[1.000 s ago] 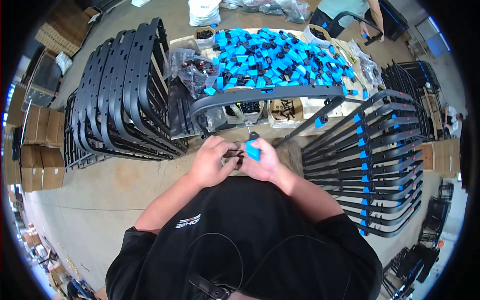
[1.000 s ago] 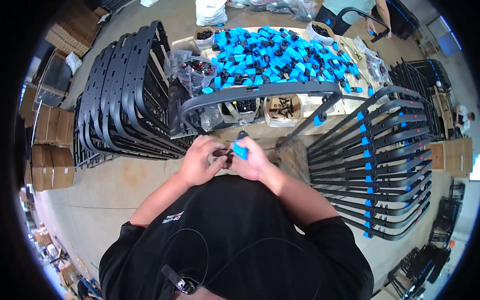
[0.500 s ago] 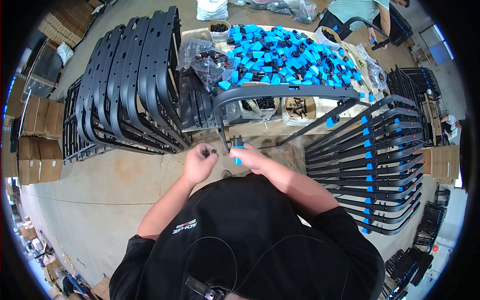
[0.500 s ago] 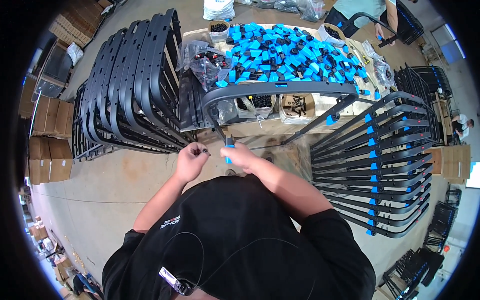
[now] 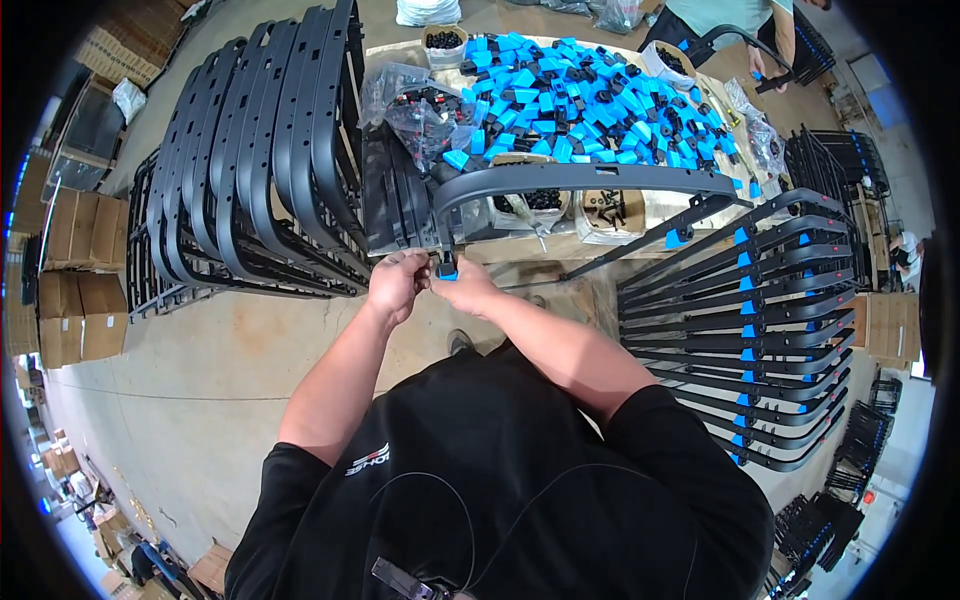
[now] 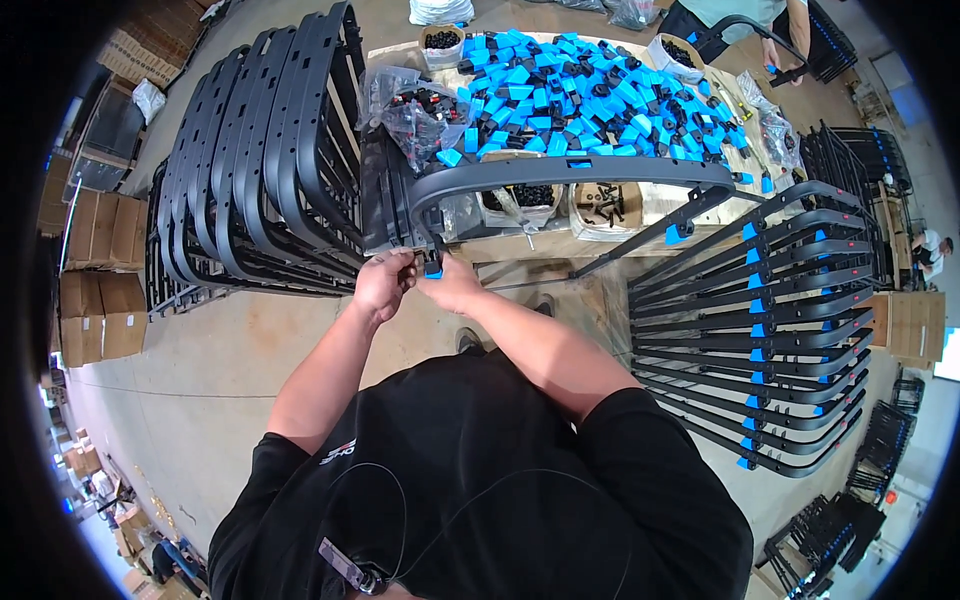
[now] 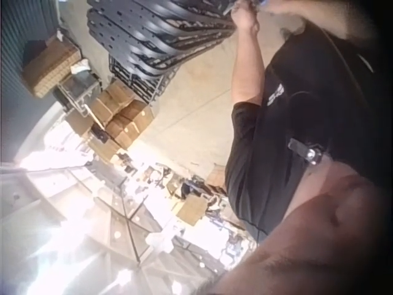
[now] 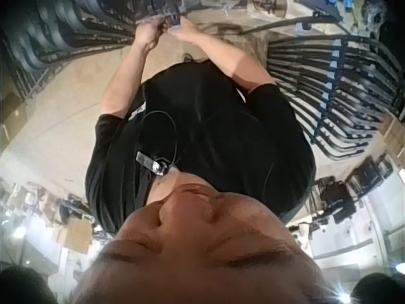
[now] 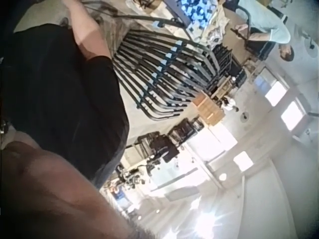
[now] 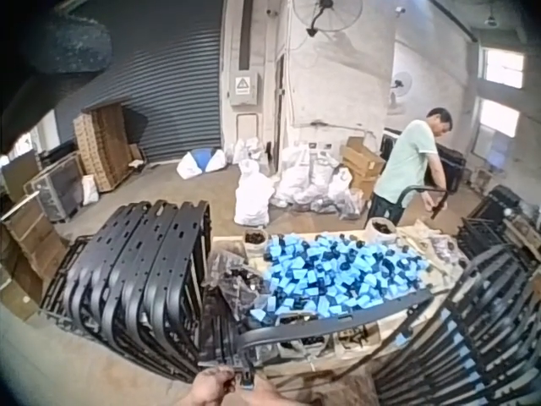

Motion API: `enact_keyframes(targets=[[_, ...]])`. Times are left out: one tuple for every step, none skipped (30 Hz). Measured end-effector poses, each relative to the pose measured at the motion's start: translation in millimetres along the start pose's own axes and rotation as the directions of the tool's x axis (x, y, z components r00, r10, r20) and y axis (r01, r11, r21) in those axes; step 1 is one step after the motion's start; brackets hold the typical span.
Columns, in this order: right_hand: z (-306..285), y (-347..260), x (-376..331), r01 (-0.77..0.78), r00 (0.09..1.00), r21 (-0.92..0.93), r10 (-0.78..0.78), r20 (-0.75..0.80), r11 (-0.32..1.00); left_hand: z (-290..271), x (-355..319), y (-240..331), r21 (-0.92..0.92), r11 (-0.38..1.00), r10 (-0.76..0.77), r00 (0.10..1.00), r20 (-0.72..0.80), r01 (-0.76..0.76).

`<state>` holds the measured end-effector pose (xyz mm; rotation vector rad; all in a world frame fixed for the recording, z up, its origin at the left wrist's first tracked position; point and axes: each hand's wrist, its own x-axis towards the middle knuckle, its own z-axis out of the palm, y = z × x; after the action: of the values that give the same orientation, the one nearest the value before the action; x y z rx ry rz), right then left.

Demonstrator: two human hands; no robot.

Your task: Assembling metal frames by attaching plastic components and securing them with a small hand tool.

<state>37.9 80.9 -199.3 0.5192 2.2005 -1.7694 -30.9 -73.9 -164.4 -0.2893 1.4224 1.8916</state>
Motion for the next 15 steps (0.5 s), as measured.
enact_keyframes(targets=[[-0.8,0.1,1.4,0.003,1.0,0.017,-0.003,0.011,1.0,0.3,-1.2,1.4,-0.005,1.0,0.002,1.0,-0.007,-0.002],[-0.7,1.5,-0.8,0.003,1.0,0.018,-0.003,0.009,1.0,0.8,-2.3,2.3,-0.011,1.0,0.003,1.0,-0.014,-0.004],[0.5,4.0,-5.9,-0.012,1.0,-0.042,0.011,-0.008,0.999,-0.4,-2.8,1.9,-0.01,1.0,0.002,1.0,-0.012,-0.003],[1.2,2.6,-11.0,-0.028,0.999,-0.103,0.026,-0.024,0.994,-3.8,-5.2,-0.7,-0.025,1.0,-0.003,1.0,-0.025,0.003],[1.7,0.0,-12.1,-0.031,0.999,-0.103,0.029,-0.022,0.994,-6.8,-5.7,-3.0,-0.041,0.999,-0.01,0.999,-0.037,0.008],[2.9,-2.6,-12.6,-0.039,0.999,-0.114,0.035,-0.037,0.993,-9.4,-4.4,-5.2,-0.043,0.999,-0.013,0.999,-0.039,0.012],[0.4,-5.7,-13.5,-0.043,0.998,-0.115,0.036,-0.061,0.992,-5.9,-3.2,-3.4,-0.028,1.0,-0.009,1.0,-0.025,0.008],[-3.1,-9.1,-12.5,-0.042,0.997,-0.107,0.035,-0.066,0.993,-2.8,-2.0,-1.9,-0.014,1.0,-0.005,1.0,-0.011,0.005],[-7.5,-13.1,-9.3,-0.03,0.999,-0.055,0.028,-0.03,0.998,0.2,-1.1,-0.5,-0.005,1.0,-0.005,1.0,-0.008,0.005],[-10.0,-12.1,-5.0,-0.028,1.0,-0.011,0.028,0.006,1.0,3.6,-0.5,0.2,-0.007,1.0,0.001,1.0,0.002,-0.001],[-10.9,-11.4,-0.9,-0.034,0.999,-0.011,0.034,0.002,0.999,6.5,-0.2,1.1,-0.009,1.0,0.008,1.0,0.012,-0.008],[-10.9,-11.0,3.0,-0.043,0.999,-0.017,0.044,0.026,0.999,8.2,0.3,2.0,-0.01,1.0,0.003,1.0,0.015,-0.002],[-10.4,-8.5,6.1,-0.05,0.997,-0.023,0.051,0.053,0.998,7.8,1.5,2.5,-0.003,1.0,-0.001,1.0,0.003,0.001],[-10.4,-5.0,6.6,-0.053,0.997,-0.023,0.054,0.052,0.998,7.8,2.2,2.7,0.004,1.0,-0.004,1.0,-0.01,0.004],[-10.1,-1.4,6.4,-0.022,0.999,0.011,0.022,0.038,1.0,8.4,2.4,2.2,0.003,1.0,-0.006,1.0,-0.01,0.006]])
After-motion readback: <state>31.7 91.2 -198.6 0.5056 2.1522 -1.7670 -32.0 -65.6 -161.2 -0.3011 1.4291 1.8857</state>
